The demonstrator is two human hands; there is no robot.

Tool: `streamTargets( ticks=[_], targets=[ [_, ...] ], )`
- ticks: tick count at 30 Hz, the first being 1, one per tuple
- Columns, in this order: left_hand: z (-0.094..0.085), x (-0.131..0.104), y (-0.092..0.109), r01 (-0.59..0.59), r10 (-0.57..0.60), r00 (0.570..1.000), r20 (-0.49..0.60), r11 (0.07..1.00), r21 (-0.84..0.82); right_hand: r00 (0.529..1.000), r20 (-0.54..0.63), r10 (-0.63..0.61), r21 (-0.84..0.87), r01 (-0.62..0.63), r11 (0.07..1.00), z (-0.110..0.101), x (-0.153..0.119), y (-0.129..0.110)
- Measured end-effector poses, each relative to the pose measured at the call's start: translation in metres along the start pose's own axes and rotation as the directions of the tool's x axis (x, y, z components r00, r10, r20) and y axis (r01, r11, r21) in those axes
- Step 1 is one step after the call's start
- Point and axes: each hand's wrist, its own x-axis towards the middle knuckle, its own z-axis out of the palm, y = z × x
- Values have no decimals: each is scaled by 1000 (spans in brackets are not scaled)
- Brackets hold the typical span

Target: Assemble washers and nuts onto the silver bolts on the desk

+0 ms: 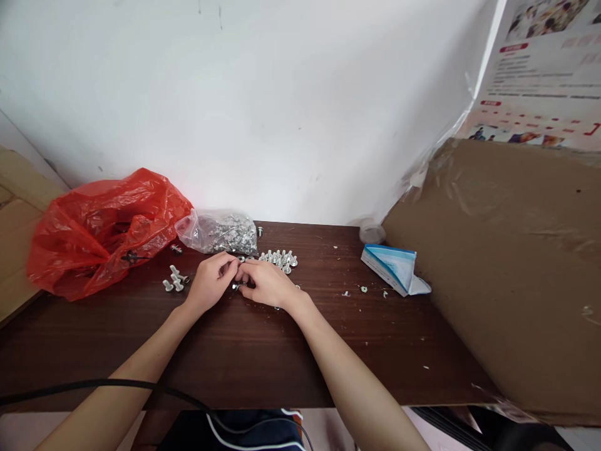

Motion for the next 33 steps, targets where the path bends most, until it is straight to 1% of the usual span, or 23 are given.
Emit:
streamTargets(
  ticks=[4,8,13,20,24,29,33],
  targets=[
    [-1,0,1,20,-20,999,34,1000,-13,999,-38,-15,-27,14,1000,3,1,-1],
    [-1,0,2,32,-31,998,50,999,-20,996,-94,-12,6,13,1000,3,0,0],
    [0,0,1,4,-2,998,58,1000,-29,987,-155,-34,36,40,999,2,0,3],
    [2,1,0,-18,19,996,90,1000,-12,978,-208,-9,12,12,1000,3,0,7],
    [2,1,-1,-66,66,993,102,998,-3,971,-239,9,22,-4,1000,4,1,9],
    [4,0,-3,-152,154,986,60,988,-32,960,-277,44,73,-25,997,5,2,8],
    [4,0,-2,-156,159,985,68,987,-45,946,-321,51,128,-10,992,3,2,4]
  ],
)
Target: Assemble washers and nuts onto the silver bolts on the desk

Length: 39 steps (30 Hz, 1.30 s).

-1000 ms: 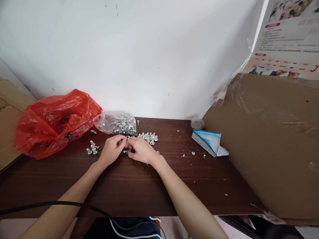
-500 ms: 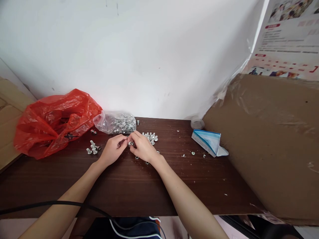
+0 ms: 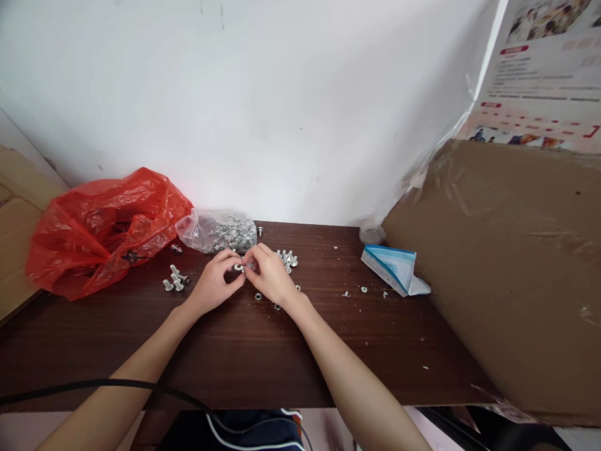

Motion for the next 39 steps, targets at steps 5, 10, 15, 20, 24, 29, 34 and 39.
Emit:
streamTargets(
  ticks=[5,10,15,20,24,29,34,39],
  targets=[
    [-1,0,3,40,-40,999,28,999,15,1000,-13,-12,98,13,995,0,0,-5],
    [-3,-1,6,80,-80,997,-21,997,19,999,-47,-14,144,21,989,1,1,-6],
    [-4,-2,9,108,-104,992,-71,993,49,997,-64,40,129,-32,991,2,0,-5],
    [-4,-3,10,76,-66,992,-109,993,95,992,-18,123,-5,-123,992,1,1,-7],
    [-4,-2,9,21,-9,992,-129,995,95,993,7,120,-6,-120,993,-1,2,-9],
    [-4,-1,5,21,-6,986,-166,996,90,994,55,94,70,-98,993,-2,1,-8],
    [-5,-3,7,11,1,994,-111,994,107,989,47,142,137,-147,980,-1,1,-7],
    [-6,-2,11,-7,17,997,-75,992,127,985,38,166,102,-169,980,-2,3,-3]
  ],
)
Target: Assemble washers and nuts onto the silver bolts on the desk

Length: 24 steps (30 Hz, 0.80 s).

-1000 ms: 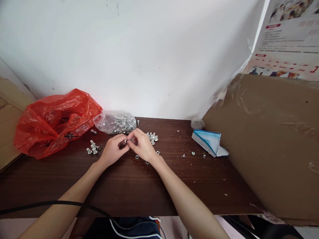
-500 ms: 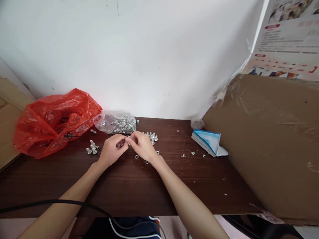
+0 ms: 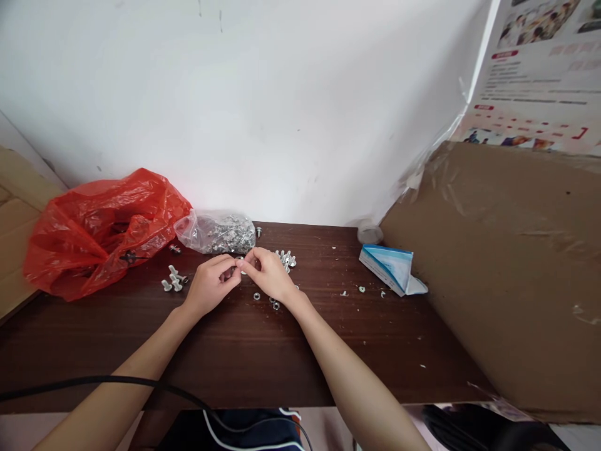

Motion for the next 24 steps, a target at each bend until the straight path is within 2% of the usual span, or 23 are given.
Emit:
streamTargets(
  ticks=[5,12,19,24],
  targets=[
    [-1,1,1,37,-37,999,19,999,-20,998,41,-38,137,32,990,-2,0,0],
    [-1,0,1,29,-29,999,24,1000,10,1000,-11,-28,-66,27,997,-2,1,-1],
    [0,0,0,24,-24,999,37,1000,10,995,93,-18,53,14,999,-6,-1,0],
    [-1,0,0,64,-64,996,65,998,13,996,87,-13,79,6,997,-6,-1,0]
  ],
)
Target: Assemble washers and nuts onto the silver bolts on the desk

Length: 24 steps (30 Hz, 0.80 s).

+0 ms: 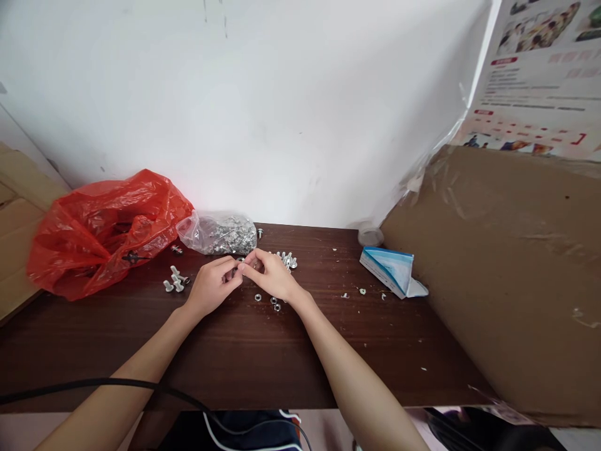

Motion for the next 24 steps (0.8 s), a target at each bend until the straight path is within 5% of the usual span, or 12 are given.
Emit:
streamTargets(
  ticks=[24],
  targets=[
    [1,0,1,-12,11,999,39,999,44,991,-120,-54,100,66,993,0,1,-7]
  ],
)
